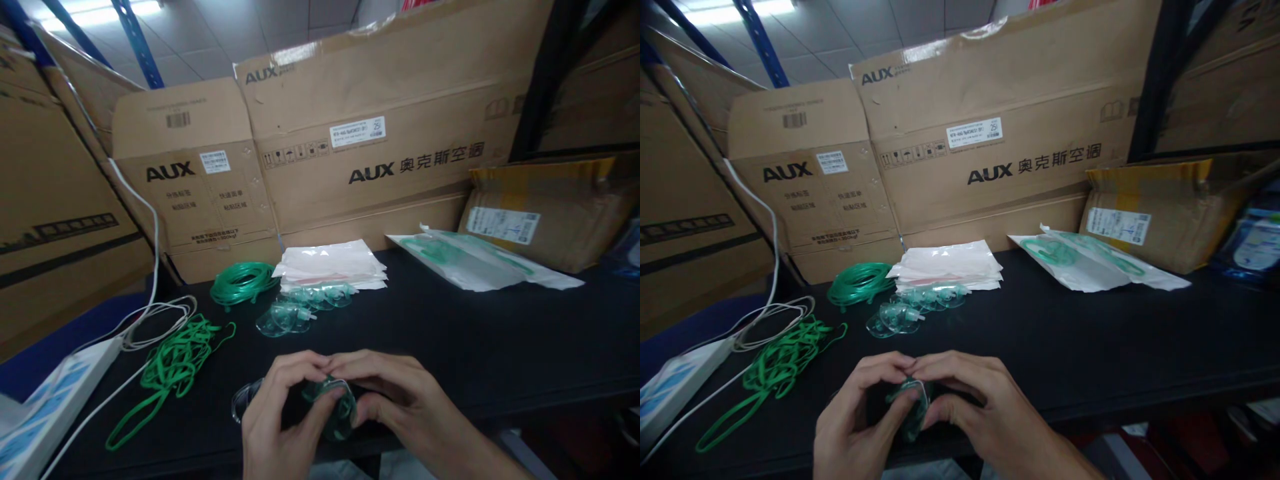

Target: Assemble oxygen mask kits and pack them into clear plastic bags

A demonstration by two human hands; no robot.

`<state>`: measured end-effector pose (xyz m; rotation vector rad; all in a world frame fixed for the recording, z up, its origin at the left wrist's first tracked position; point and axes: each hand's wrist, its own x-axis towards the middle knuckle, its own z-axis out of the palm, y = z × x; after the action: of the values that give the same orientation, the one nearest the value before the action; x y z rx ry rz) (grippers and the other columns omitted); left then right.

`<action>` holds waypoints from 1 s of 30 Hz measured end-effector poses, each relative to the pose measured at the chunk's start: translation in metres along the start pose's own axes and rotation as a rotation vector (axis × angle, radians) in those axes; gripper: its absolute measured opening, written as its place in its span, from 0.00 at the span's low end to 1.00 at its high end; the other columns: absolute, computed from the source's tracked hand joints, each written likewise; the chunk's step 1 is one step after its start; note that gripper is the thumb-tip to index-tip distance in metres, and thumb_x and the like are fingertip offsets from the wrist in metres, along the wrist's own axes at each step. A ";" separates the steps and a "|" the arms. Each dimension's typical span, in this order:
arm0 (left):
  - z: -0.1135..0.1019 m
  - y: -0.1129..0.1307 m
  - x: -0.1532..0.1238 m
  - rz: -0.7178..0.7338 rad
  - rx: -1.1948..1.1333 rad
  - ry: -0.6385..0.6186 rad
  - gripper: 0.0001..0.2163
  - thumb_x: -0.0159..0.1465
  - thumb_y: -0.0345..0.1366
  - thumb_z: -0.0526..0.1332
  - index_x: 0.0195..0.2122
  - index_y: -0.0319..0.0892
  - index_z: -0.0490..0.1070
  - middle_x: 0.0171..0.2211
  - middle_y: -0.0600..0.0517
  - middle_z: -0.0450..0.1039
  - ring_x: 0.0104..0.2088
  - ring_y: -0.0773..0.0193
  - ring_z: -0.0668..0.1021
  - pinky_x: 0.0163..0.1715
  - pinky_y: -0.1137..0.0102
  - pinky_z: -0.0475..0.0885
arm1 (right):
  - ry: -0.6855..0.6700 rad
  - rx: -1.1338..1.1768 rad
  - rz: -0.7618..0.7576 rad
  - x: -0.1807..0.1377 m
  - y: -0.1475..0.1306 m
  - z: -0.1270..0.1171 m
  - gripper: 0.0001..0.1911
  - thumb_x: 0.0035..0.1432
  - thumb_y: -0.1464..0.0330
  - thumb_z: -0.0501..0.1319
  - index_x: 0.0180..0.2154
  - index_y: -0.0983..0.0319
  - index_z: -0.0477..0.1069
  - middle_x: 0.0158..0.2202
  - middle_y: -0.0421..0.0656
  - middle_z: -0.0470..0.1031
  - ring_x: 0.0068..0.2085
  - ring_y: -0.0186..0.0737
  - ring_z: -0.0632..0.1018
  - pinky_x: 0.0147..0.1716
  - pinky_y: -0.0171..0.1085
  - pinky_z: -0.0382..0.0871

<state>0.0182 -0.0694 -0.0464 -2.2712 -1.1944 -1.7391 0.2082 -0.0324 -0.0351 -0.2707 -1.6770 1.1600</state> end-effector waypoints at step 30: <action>0.001 -0.001 -0.005 0.094 0.033 -0.030 0.13 0.66 0.21 0.64 0.49 0.42 0.77 0.43 0.47 0.84 0.42 0.58 0.86 0.44 0.68 0.83 | 0.061 -0.932 -0.419 -0.013 0.013 0.012 0.23 0.65 0.79 0.54 0.60 0.61 0.66 0.43 0.50 0.84 0.42 0.46 0.86 0.45 0.41 0.82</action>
<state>0.0178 -0.0709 -0.0511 -2.3021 -1.0943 -1.6466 0.1999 -0.0409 -0.0540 -0.4864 -1.9972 0.0072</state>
